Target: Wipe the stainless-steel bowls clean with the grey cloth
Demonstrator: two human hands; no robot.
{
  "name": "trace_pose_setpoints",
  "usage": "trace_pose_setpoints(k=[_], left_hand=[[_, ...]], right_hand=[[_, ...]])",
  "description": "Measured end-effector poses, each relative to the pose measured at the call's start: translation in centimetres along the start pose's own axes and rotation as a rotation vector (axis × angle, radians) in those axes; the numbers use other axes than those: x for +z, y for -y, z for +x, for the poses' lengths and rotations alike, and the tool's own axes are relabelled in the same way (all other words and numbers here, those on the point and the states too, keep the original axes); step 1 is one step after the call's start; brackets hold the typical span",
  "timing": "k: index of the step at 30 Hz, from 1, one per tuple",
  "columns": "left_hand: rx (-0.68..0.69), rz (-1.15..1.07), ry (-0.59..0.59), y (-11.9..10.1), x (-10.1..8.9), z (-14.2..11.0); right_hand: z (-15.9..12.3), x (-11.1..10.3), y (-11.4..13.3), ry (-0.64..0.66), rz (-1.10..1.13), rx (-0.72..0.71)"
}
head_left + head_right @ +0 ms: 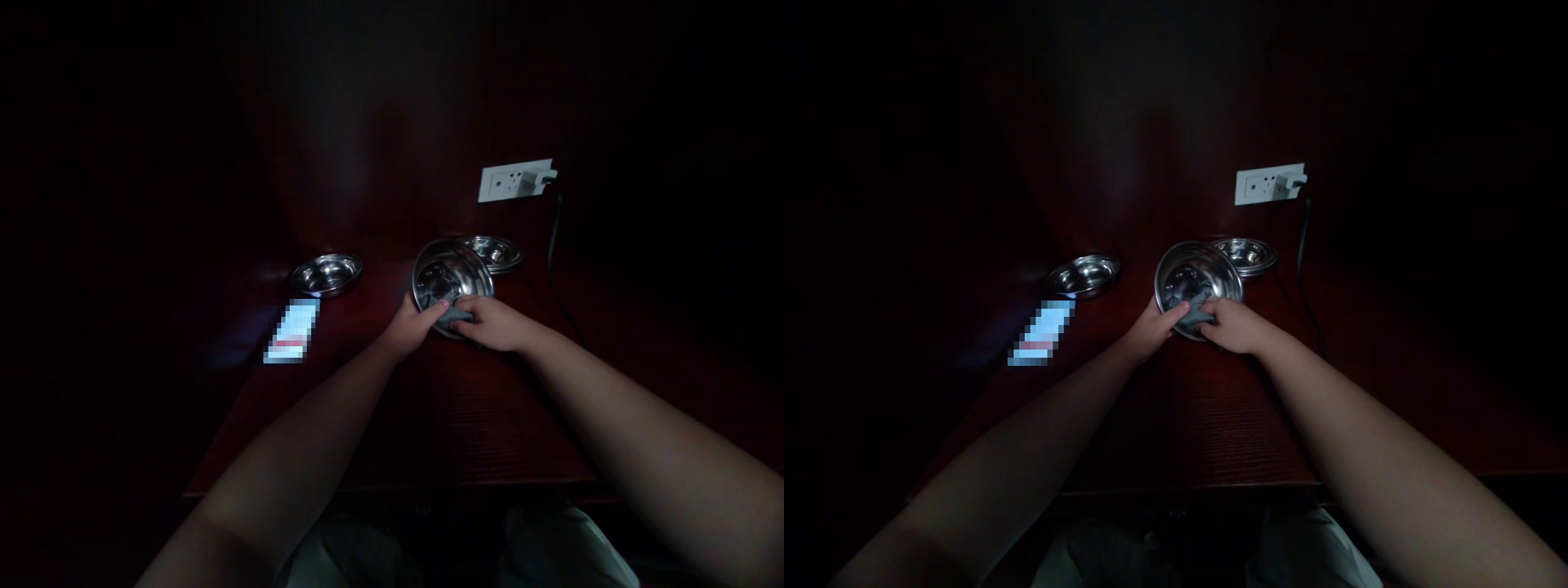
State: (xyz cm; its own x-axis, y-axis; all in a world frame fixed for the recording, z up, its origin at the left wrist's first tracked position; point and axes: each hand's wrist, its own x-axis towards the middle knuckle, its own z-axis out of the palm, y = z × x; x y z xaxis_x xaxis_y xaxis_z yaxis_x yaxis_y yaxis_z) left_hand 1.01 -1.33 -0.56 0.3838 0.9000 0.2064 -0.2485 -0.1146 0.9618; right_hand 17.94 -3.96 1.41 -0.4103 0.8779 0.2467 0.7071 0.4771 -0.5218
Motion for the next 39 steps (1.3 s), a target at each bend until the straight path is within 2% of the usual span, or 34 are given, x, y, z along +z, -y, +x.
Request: trace_pose_setpoints(k=[11, 23, 30, 39], left_hand=[[0.027, 0.007, 0.015, 0.14, -0.17, 0.10], [0.023, -0.022, 0.013, 0.19, -0.25, 0.02], [0.064, -0.014, 0.058, 0.26, -0.29, 0.04], [-0.021, -0.042, 0.007, 0.27, -0.31, 0.12]], right_hand=[[-0.04, -0.33, 0.10, -0.022, -0.123, -0.019], [-0.07, -0.20, -0.02, -0.008, 0.006, 0.003], [-0.05, -0.24, 0.10, 0.020, 0.025, 0.031], [0.04, 0.11, -0.19, -0.003, 0.024, 0.035]])
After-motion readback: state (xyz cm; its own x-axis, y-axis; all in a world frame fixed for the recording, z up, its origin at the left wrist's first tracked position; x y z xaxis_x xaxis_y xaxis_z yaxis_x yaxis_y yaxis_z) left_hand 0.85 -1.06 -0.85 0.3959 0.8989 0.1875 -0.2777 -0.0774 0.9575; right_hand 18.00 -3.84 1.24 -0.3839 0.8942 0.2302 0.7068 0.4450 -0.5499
